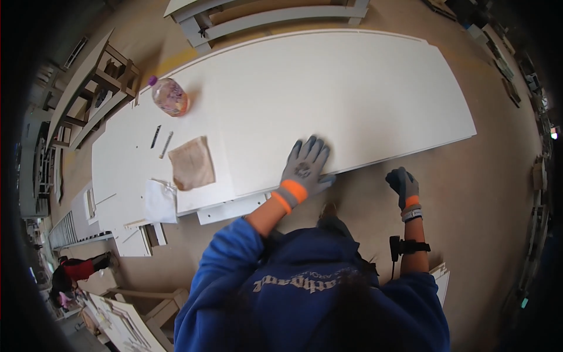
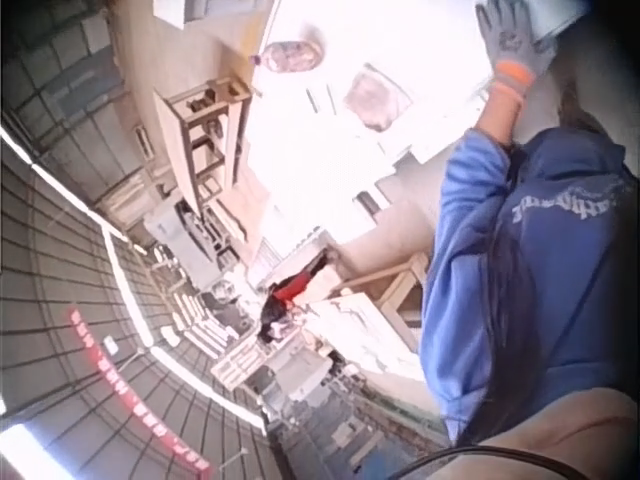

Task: Cleaning white furniture boards using a cleaning solution and a rag, then moving them and using an air pressure gun to blow off debris.

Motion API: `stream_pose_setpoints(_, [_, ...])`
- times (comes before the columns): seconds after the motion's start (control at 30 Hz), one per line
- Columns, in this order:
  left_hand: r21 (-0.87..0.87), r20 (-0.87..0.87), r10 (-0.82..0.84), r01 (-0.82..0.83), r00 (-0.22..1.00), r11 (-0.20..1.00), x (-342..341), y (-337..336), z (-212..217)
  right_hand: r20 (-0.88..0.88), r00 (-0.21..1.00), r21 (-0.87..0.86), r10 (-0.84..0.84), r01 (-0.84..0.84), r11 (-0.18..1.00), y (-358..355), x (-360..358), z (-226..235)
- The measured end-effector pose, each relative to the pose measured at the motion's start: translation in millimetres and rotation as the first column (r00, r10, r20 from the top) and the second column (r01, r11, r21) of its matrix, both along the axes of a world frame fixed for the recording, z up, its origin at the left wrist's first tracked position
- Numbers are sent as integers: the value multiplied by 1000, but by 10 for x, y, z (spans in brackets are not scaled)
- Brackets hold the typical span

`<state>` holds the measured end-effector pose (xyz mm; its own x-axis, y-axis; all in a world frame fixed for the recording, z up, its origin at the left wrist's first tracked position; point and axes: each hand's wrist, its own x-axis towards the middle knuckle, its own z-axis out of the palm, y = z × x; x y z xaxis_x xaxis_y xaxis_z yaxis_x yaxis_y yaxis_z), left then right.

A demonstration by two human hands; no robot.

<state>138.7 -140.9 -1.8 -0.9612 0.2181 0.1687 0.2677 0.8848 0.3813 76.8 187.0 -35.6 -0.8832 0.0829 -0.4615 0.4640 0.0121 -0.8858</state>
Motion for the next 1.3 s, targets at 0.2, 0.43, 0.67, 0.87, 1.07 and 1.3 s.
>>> stream_pose_setpoints(0.2, [-116, -97, -76, 65, 992, 991, -939, 1192, -92, 110, 971, -124, -211, 224, 967, 1033, -57, -282])
stream_pose_setpoints(0.43, [-144, -48, 138, -144, 989, 979, -2137, 680, -159, 246, 928, -201, -279, 330, 922, 1430, -474, -318])
stream_pose_setpoints(0.67, [-422, 49, 473, -410, 880, 808, -3614, -191, -401, 272, 947, -23, -172, 185, 983, 1326, -1232, -508])
stream_pose_setpoints(0.87, [-550, 86, 649, -507, 756, 663, -4486, -462, -683, 478, 877, 132, 46, -124, 983, 1200, -1516, -59])
stream_pose_setpoints(1.07, [-502, 156, 577, -438, 802, 746, -4993, -340, -533, 590, 800, 250, 108, -309, 918, 1212, -1724, 112])
stream_pose_setpoints(1.3, [-378, -108, 518, -517, 849, 768, -4790, -241, -687, 439, 840, -275, 318, -211, 938, 1406, -1428, -692])
